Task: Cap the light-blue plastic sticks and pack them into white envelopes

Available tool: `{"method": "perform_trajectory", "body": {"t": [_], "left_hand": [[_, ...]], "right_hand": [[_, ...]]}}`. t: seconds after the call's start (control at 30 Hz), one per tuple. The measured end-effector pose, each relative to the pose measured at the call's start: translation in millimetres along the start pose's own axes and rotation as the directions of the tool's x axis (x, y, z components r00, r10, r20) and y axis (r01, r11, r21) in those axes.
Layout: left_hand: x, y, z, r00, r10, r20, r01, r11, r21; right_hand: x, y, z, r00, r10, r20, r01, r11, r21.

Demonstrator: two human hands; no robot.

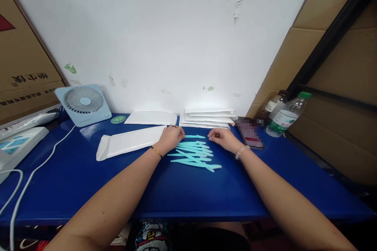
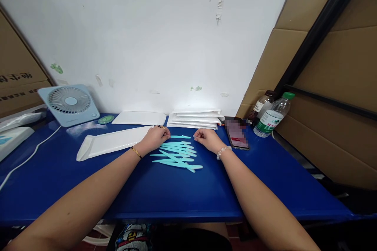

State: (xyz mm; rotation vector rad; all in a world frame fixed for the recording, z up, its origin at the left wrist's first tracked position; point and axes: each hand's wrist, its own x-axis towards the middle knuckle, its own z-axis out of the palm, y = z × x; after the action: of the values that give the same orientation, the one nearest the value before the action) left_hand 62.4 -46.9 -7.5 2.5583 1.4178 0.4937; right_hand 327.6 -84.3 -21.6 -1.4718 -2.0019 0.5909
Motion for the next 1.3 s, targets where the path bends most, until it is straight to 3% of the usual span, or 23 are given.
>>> {"method": "perform_trajectory", "body": {"t": [0.27,0.43,0.57,0.7,0.87,1.0,1.13,1.23,1.3], "left_hand": [[-1.3,5.3,-2.8,0.999,0.047,0.001,-0.047,0.998,-0.038],[-6.9,14.2,-12.3,0.992,0.105,0.066,-0.103,0.994,-0.040],[-20.3,20.3,-19.7,0.963,0.198,0.183,-0.191,0.980,-0.055],[-32.5,34.4,-20.4,0.913,0.296,0.280,-0.308,0.951,-0.004],[-37.2,57.1,-8.6,0.912,0.261,0.316,-0.315,0.939,0.135],[-38.1,61.3,2.3,0.932,0.262,0.248,-0.312,0.931,0.188],[-35.2,58.0,0.6,0.951,0.245,0.189,-0.265,0.960,0.088],[-31.1,62.9,-5.2,0.958,0.268,0.102,-0.243,0.948,-0.204],[-28.8,71.0,-6.3,0.970,0.244,0.011,-0.216,0.879,-0.425]], "right_hand": [[0.8,-8.8,11.7,0.999,-0.043,0.005,0.042,0.996,0.083],[-5.0,-26.3,10.6,0.998,-0.036,0.060,0.030,0.994,0.108],[-14.9,-39.8,3.5,0.984,-0.124,0.128,0.126,0.992,-0.008],[-29.7,-62.0,1.5,0.919,-0.229,0.320,0.285,0.948,-0.141],[-37.7,-82.9,19.8,0.926,-0.176,0.333,0.297,0.886,-0.357],[-34.5,-81.2,30.2,0.927,-0.168,0.334,0.326,0.802,-0.501],[-34.9,-90.3,3.4,0.944,-0.218,0.248,0.315,0.819,-0.479],[-37.1,-114.5,-30.9,0.939,-0.344,0.032,0.336,0.889,-0.310],[-37.1,-134.5,-45.5,0.921,-0.367,-0.128,0.334,0.915,-0.226]]}}
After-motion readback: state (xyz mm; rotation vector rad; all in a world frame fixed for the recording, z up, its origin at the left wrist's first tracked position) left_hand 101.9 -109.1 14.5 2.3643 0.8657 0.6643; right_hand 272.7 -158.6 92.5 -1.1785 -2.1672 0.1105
